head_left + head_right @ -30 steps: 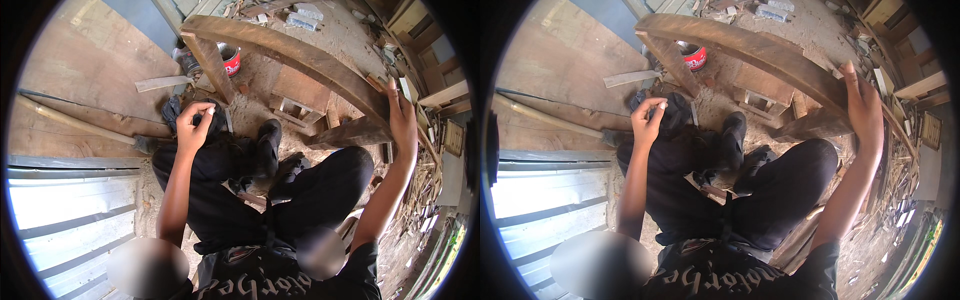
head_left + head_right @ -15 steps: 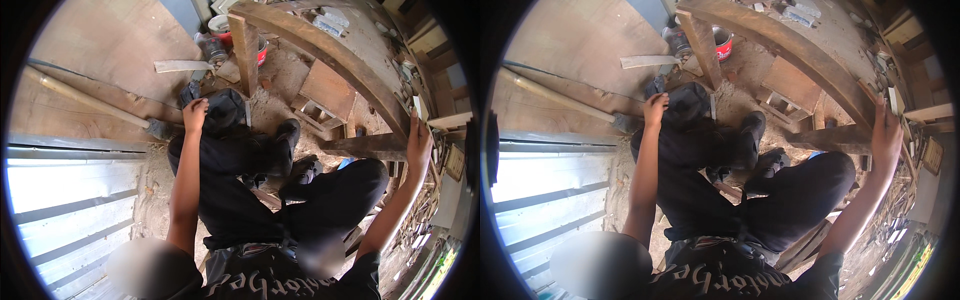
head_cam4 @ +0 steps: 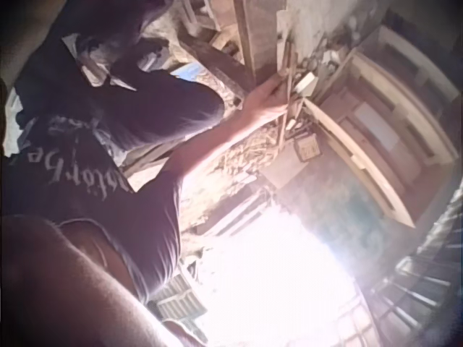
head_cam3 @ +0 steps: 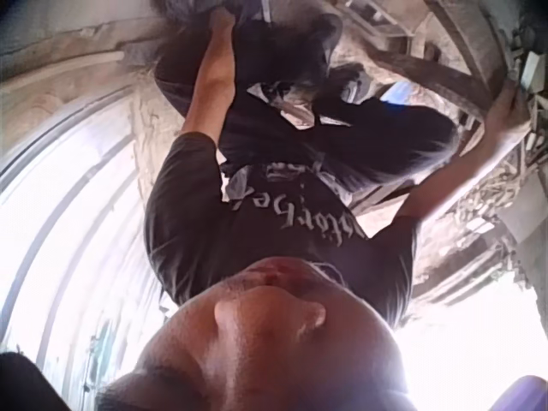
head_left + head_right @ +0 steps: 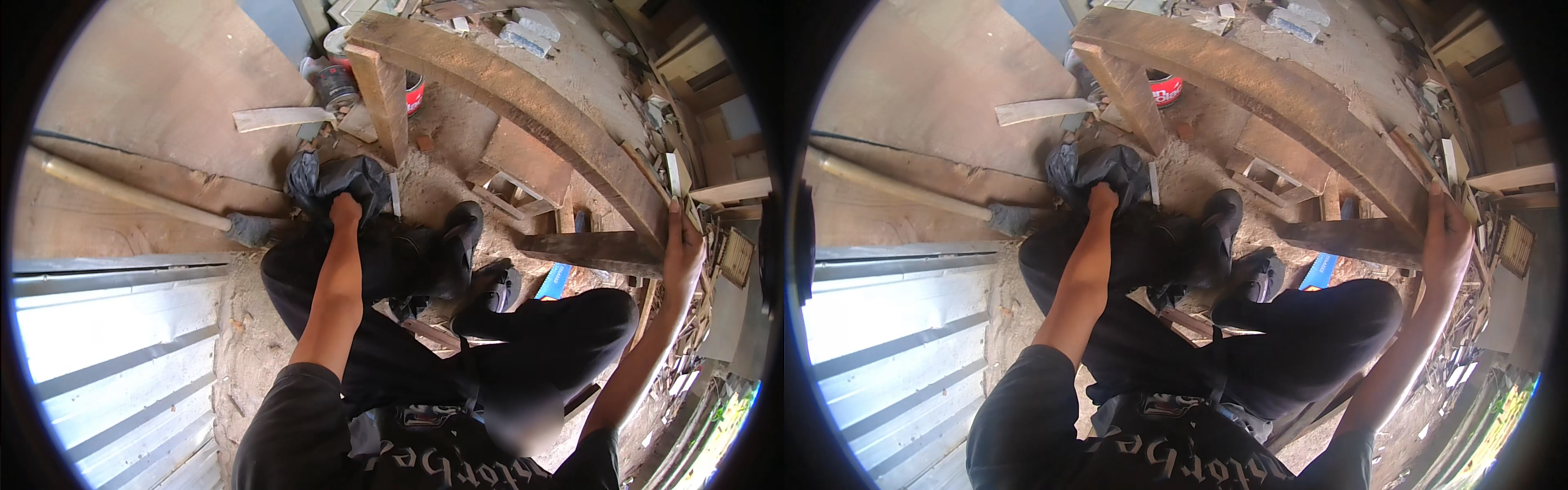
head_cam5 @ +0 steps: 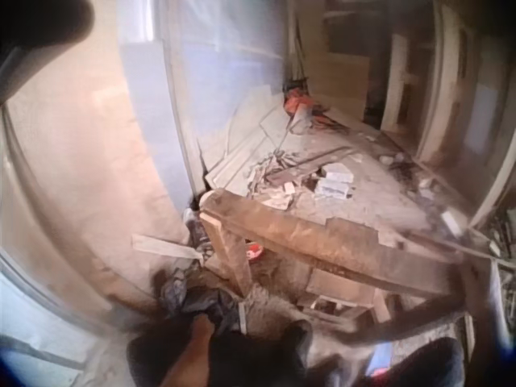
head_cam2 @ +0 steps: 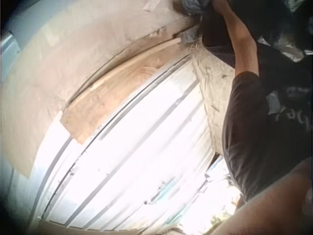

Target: The person sits on the floor and uses a hammer to drive nails into a small wooden frame. They repeatedly position the frame, hammer nails, and adjust the wood pieces.

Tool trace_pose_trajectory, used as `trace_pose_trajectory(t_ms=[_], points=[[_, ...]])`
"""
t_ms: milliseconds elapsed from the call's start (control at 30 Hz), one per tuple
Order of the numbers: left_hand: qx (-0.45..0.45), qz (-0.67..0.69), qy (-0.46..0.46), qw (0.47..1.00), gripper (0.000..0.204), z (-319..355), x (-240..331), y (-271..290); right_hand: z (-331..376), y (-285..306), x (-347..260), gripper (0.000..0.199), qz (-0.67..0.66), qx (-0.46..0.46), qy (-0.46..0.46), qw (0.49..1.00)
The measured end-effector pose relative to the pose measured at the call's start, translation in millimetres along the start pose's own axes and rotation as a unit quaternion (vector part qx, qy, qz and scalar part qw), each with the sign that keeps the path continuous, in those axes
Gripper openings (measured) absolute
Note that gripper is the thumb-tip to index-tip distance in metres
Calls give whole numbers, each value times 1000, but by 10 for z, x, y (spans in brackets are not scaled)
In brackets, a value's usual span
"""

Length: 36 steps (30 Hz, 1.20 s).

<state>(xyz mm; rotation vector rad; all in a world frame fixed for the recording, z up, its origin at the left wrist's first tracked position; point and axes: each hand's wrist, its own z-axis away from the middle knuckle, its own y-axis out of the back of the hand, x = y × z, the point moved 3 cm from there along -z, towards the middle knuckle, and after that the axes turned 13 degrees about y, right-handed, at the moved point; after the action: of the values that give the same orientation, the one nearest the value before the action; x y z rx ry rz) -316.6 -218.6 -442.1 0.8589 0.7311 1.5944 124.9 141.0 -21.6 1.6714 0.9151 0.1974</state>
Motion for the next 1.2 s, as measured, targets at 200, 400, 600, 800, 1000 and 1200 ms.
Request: trace_pose_trajectory(t_ms=[200,400,600,800,1000,1200], points=[[52,42,39,997,29,-335,-103,-283,-9,13,86,51,8,40,24,999],[102,127,-9,987,40,-483,-264,-303,-28,0,9,50,-1,47,32,998],[161,451,-116,870,27,61,-229,125,11,70,-19,49,15,18,7,1000],[67,662,-321,674,17,2548,507,1577,97,29,-271,44,-26,114,119,986],[-139,443,-717,520,12,4620,1853,2235,31,54,-246,37,-46,33,43,998],[-173,395,-676,597,16,4838,3146,1912,42,74,-247,39,-40,53,56,996]])
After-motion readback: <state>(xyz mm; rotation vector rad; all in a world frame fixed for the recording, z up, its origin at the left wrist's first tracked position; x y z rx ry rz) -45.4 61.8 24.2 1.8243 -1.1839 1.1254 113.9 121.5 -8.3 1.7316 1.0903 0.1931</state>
